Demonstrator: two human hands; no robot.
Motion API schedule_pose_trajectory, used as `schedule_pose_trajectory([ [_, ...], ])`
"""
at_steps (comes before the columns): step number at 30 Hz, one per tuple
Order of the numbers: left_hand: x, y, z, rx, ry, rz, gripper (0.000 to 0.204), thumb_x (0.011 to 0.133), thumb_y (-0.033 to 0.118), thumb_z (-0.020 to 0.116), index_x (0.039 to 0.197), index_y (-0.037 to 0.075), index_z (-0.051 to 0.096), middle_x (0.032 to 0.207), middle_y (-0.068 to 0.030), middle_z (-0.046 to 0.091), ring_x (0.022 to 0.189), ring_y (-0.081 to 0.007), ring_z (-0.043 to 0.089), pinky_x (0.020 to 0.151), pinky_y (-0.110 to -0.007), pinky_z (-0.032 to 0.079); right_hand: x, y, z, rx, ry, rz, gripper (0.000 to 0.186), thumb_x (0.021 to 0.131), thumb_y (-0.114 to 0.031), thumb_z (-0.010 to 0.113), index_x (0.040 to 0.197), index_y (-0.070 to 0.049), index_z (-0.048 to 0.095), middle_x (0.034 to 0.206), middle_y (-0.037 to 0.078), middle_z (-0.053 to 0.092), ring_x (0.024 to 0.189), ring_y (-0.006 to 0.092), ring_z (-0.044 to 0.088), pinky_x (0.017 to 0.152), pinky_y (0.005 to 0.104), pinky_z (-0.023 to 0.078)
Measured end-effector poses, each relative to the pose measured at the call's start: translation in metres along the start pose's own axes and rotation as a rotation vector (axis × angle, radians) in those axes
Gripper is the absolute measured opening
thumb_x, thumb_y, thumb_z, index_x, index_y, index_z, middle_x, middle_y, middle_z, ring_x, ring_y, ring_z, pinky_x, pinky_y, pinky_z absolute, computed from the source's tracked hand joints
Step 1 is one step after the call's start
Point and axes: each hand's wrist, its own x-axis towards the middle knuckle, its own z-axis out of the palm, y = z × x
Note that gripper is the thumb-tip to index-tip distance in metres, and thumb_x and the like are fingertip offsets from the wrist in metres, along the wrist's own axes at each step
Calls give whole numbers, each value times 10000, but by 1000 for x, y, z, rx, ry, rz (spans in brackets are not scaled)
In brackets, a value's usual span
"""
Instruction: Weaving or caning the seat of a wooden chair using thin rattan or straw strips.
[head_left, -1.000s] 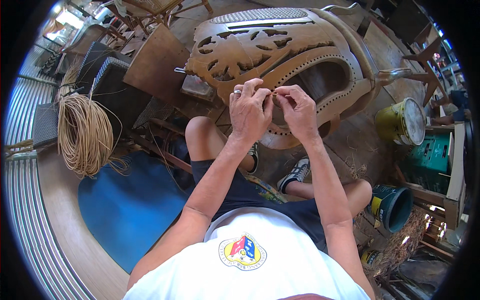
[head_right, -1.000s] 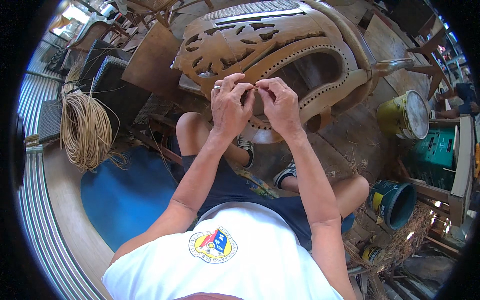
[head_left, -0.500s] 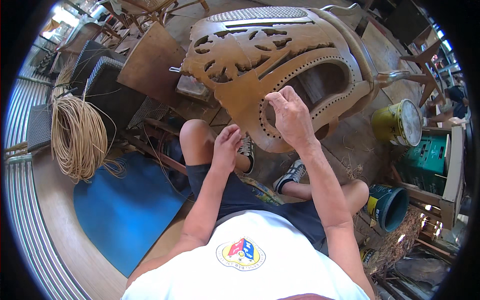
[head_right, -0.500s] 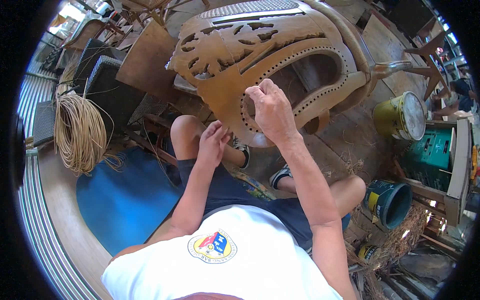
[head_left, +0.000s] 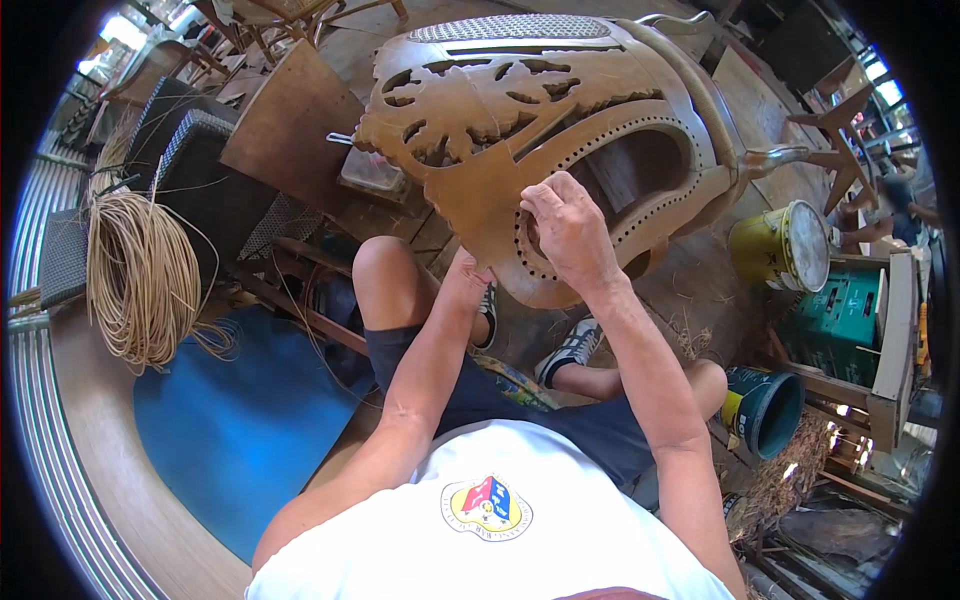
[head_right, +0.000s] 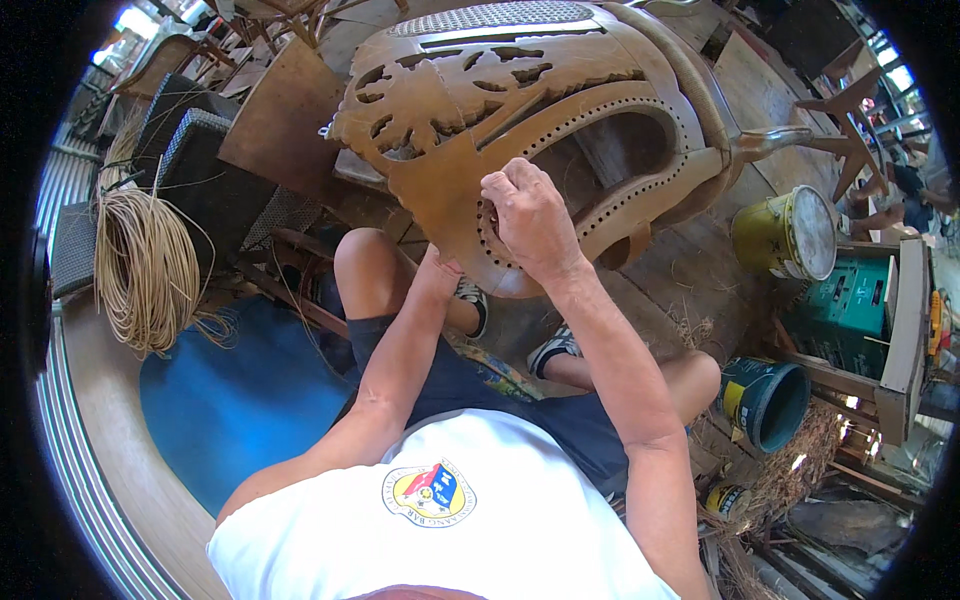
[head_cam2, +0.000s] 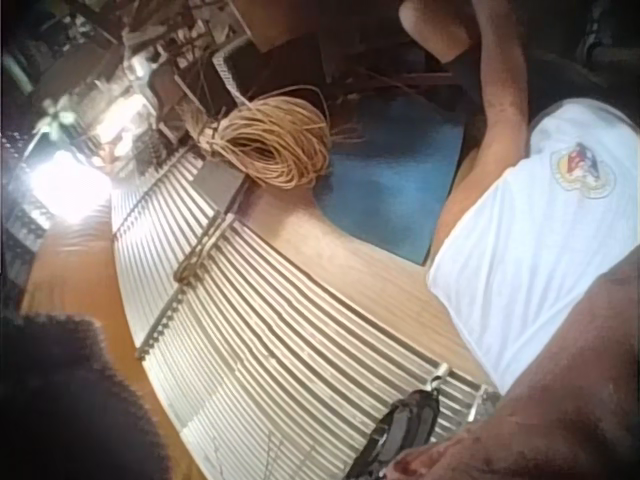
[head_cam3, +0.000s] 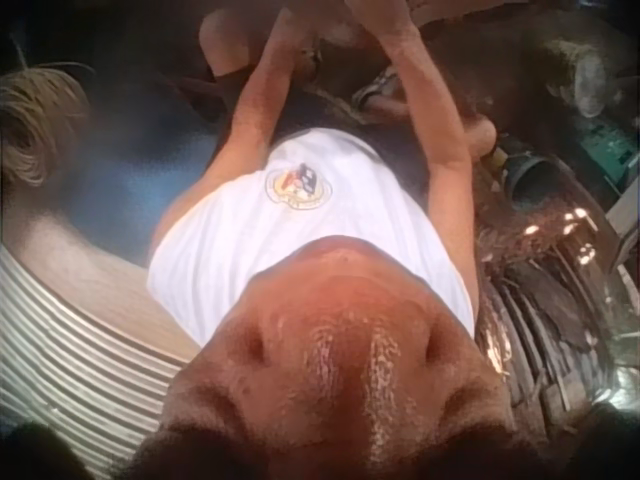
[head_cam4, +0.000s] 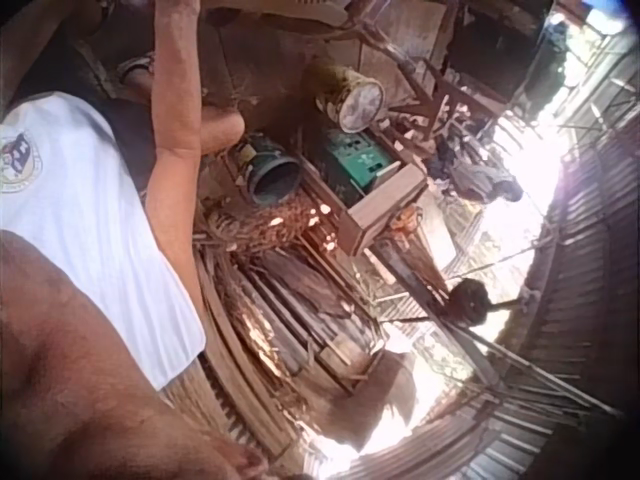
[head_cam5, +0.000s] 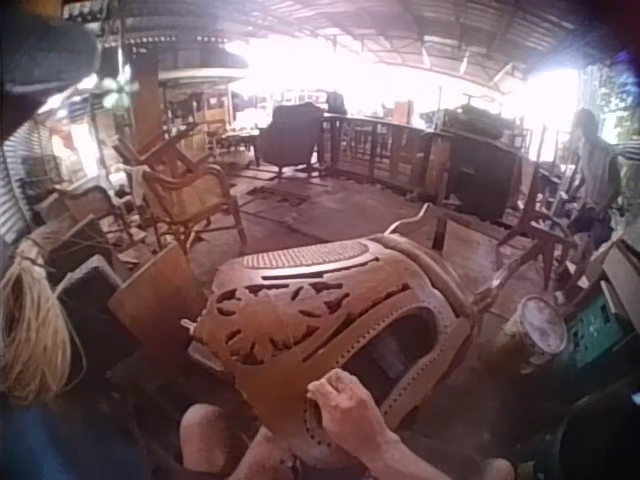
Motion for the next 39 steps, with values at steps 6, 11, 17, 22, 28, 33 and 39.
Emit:
schedule_pose_trajectory([
  [6, -4, 8, 11, 243, -193, -42, 409, 1032, 267, 599, 1377, 47, 581, 1288, -117, 670, 1108, -221, 679, 960, -386, 578, -4, 1, -14, 123, -26, 117, 110, 893, 24, 663, 996, -15, 653, 888, 132, 604, 848, 329, 638, 752, 412, 535],
  [11, -14, 9, 25, 212, -10, 17, 414, 974, 227, 681, 1323, 14, 614, 1197, -131, 705, 1038, -235, 706, 884, -366, 598, 5, -3, -13, 117, -64, 154, 136, 894, -16, 646, 1019, -41, 598, 930, 124, 621, 940, 346, 624, 845, 442, 520],
  [17, -6, 13, 50, 345, -92, 20, 375, 972, 234, 681, 1278, 21, 635, 1114, -97, 710, 952, -214, 694, 847, -345, 587, 8, -7, -23, 268, -121, 312, 106, 917, -24, 649, 1004, -32, 589, 918, 145, 650, 887, 353, 651, 791, 434, 533],
  [22, -6, 9, 52, 322, -21, -23, 356, 972, 257, 678, 1244, 28, 652, 1052, -96, 710, 909, -211, 683, 817, -334, 583, 10, -8, -18, 264, -49, 377, 87, 923, -27, 657, 982, -19, 593, 918, 156, 661, 815, 332, 665, 735, 398, 542],
  [28, -1, 6, 44, 291, -50, -27, 346, 968, 273, 681, 1213, 29, 672, 1034, -94, 714, 906, -210, 685, 808, -329, 583, -1, -3, -16, 424, -59, 509, 156, 896, 15, 697, 1042, -19, 650, 898, 51, 683, 816, 148, 656, 724, 288, 535],
  [33, 0, 4, 44, 315, -114, -30, 342, 948, 264, 709, 1199, 34, 679, 1030, -89, 715, 887, -198, 684, 789, -320, 581, -7, 14, -17, 240, 9, 240, 170, 882, 29, 692, 1035, -42, 679, 896, 36, 686, 830, 155, 646, 732, 294, 521],
  [39, -3, 0, 39, 213, 9, -55, 338, 965, 280, 696, 1204, 42, 683, 1098, -95, 725, 973, -203, 707, 897, -347, 596, -9, 10, -10, 306, 14, 314, 205, 888, -4, 700, 1083, -46, 657, 857, 41, 671, 795, 133, 633, 707, 287, 515],
])
